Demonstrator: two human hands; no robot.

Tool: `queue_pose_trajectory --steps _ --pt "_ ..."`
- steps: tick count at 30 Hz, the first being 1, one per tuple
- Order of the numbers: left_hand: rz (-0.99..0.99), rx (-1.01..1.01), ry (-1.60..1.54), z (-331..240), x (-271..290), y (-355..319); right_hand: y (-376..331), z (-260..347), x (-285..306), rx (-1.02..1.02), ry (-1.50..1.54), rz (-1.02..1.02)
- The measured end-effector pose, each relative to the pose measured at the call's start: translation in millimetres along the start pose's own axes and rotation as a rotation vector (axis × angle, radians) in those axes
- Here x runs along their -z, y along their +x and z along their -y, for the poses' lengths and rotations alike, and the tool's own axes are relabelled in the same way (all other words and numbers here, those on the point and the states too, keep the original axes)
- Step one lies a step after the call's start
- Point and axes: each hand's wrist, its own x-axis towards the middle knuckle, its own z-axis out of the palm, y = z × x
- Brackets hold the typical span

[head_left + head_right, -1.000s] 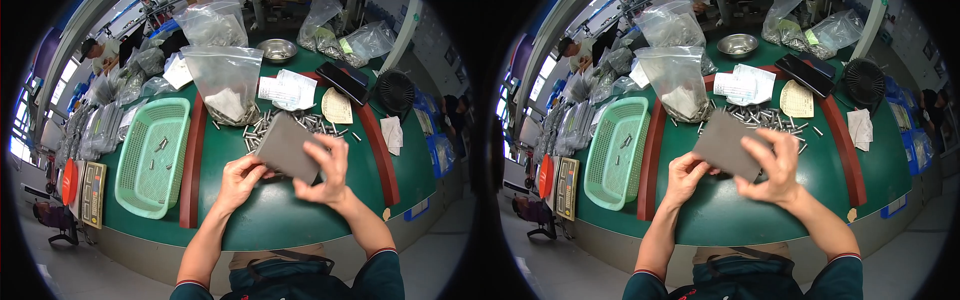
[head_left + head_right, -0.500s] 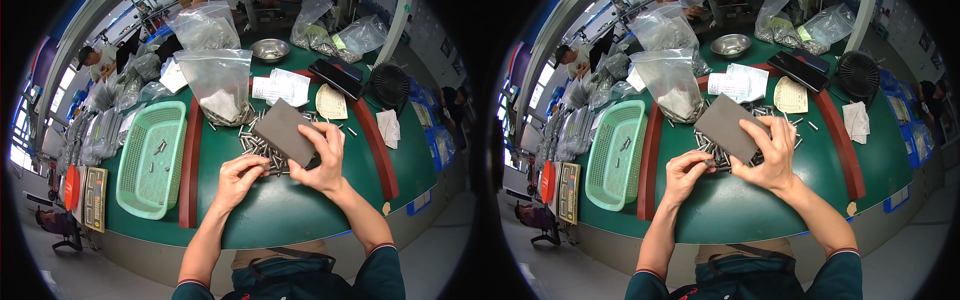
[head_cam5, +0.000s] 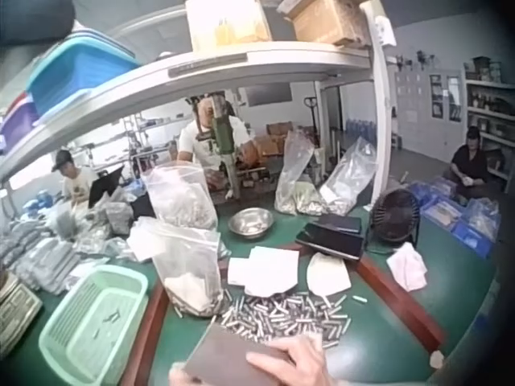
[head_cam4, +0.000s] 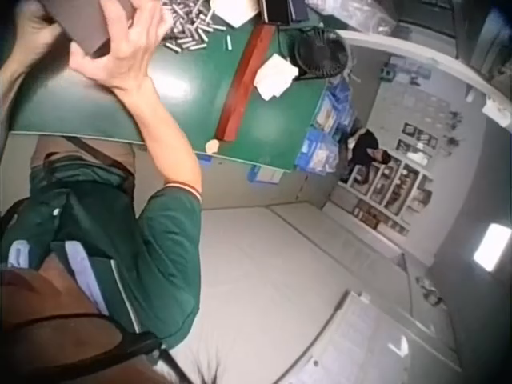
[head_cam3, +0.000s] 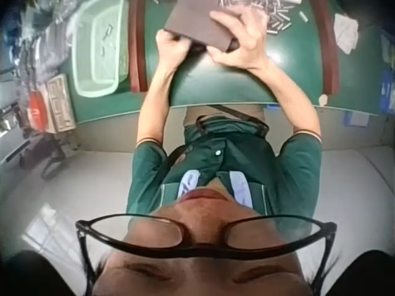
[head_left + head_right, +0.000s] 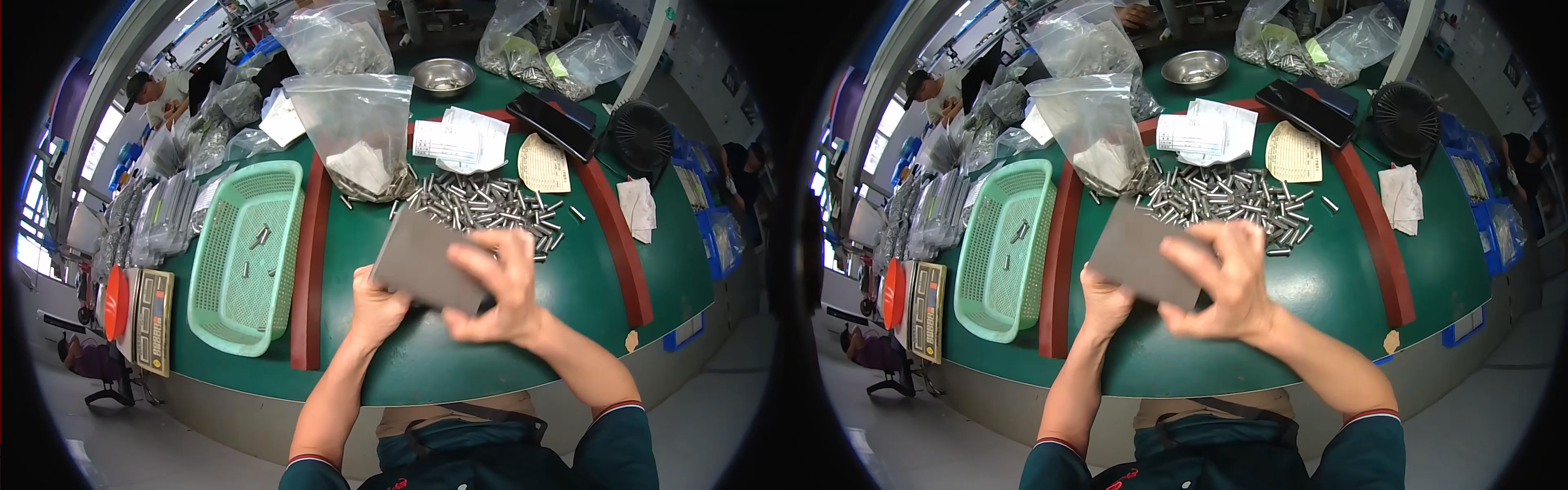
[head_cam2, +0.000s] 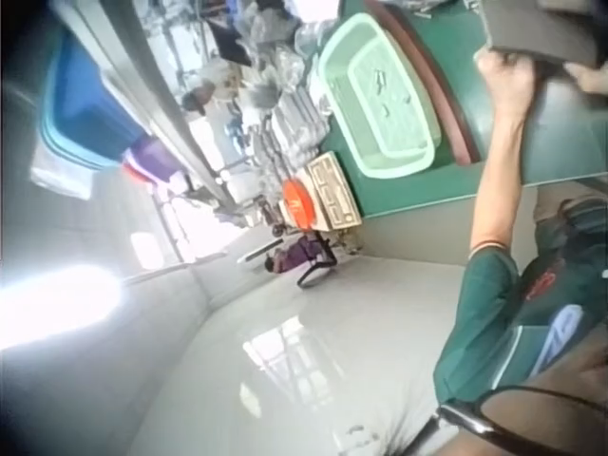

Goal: Inspecting and cleaning small metal bolts or screws at a workbench using a sanding block.

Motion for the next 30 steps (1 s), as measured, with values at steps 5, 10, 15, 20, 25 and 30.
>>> queue_pose_trajectory --steps 5,10,15,20,25,30 --pt "0.035 0.124 0.010 -2 2 4 -7 -2 1 0.062 0.010 -0.073" --pt "0.070 0.160 -0.309 -6 -3 4 6 -36 -1 -0.101 -0.239 -0.121" --pt "0.054 0.222 -0.214 24 7 -9 -5 11 -6 0.073 0.071 0.047" --pt "0.141 0.226 -0.517 0 1 6 2 -47 3 -0.237 -0.162 -0.104" --pt "0.129 0.279 -0.674 5 6 10 -3 -38 1 -0.242 -0.089 -0.108" --pt "0.058 0.364 -0.564 -5 0 10 -8 -21 -6 -0.042 0.038 -0.133"
